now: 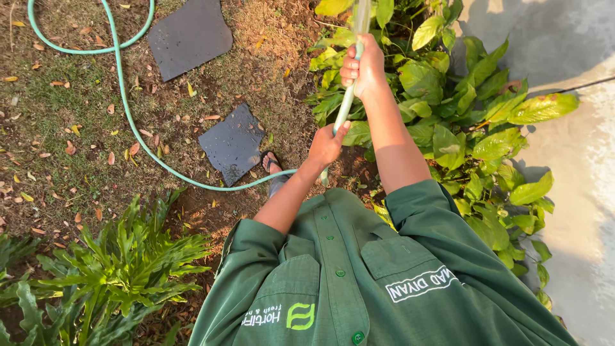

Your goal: The person waters garden plants using a green garden hose by hand.

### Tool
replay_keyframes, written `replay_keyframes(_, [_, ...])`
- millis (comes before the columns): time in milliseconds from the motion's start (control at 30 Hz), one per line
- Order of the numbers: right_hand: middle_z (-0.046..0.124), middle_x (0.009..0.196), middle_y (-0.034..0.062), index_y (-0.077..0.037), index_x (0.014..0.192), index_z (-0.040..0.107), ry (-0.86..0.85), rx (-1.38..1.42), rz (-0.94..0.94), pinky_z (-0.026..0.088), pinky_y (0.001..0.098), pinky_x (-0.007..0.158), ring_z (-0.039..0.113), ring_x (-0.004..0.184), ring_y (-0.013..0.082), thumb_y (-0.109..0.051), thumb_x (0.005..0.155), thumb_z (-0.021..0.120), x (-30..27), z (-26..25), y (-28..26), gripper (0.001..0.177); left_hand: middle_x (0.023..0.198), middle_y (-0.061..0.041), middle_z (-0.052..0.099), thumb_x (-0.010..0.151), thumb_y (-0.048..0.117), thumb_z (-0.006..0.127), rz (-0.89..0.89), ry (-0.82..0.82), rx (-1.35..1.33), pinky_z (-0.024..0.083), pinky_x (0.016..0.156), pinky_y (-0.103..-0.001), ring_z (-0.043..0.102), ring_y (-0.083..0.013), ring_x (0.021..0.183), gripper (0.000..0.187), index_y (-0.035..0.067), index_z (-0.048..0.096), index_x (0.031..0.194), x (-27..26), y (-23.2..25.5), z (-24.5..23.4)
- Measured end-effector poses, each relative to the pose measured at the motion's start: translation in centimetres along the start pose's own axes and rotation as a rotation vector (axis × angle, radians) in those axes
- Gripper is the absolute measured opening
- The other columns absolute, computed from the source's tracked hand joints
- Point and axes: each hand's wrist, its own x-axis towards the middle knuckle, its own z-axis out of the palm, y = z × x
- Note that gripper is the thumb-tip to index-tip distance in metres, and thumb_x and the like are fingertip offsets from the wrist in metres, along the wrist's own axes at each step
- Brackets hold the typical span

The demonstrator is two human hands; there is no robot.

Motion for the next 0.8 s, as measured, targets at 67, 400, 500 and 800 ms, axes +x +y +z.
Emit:
replay_keyframes(67, [0.030, 0.052, -0.0044, -0.015, 0.075, 0.046, 0.047, 0.020, 0.032, 0.026, 0.0338, 0.043, 0.029, 0.042, 0.0121, -0.047, 0.096, 0.048, 2.6, 1.2, -0.1, 0.038, 0.063, -0.017, 0.061, 0.096, 0.066, 0.046, 0.016, -0.011, 0.008, 0.046, 0.059, -0.049, 0.059, -0.0327, 0.058, 0.070, 0.000, 0.063, 0.080, 2.2, -0.6, -1.7])
replay_keyframes(400, [0.030, 0.053, -0.0028, -0.015, 0.076, 0.045, 0.116, 0.067, -0.113, 0.025, 0.0365, 0.046, 0.026, 0.042, 0.0137, -0.048, 0.094, 0.049, 13.2, 10.5, 0.1, 0.038, 0.060, -0.005, 0.056, 0.097, 0.066, 0.050, -0.056, -0.193, -0.062, 0.047, 0.055, -0.044, 0.054, -0.0204, 0.055, 0.065, 0.006, 0.058, 0.074, 13.8, -3.5, -13.8])
replay_keyframes(500, [0.030, 0.053, -0.0029, -0.014, 0.076, 0.045, 0.169, 0.064, -0.078, 0.025, 0.0364, 0.046, 0.026, 0.042, 0.0138, -0.048, 0.094, 0.051, 15.3, 13.1, -0.3, 0.038, 0.059, -0.004, 0.053, 0.096, 0.062, 0.054, -0.180, -0.259, -0.183, 0.045, 0.052, -0.043, 0.052, -0.0206, 0.051, 0.057, 0.008, 0.056, 0.076, 15.7, -3.5, -16.5])
replay_keyframes(800, [0.028, 0.052, -0.0042, -0.016, 0.075, 0.043, 0.127, 0.057, 0.040, 0.024, 0.0349, 0.047, 0.026, 0.042, 0.0131, -0.051, 0.094, 0.048, 22.6, 18.0, -0.9, 0.040, 0.063, -0.008, 0.061, 0.096, 0.064, 0.052, -0.065, -0.150, -0.031, 0.048, 0.061, -0.042, 0.058, -0.0222, 0.060, 0.066, 0.003, 0.063, 0.074, 21.5, -5.2, -21.5])
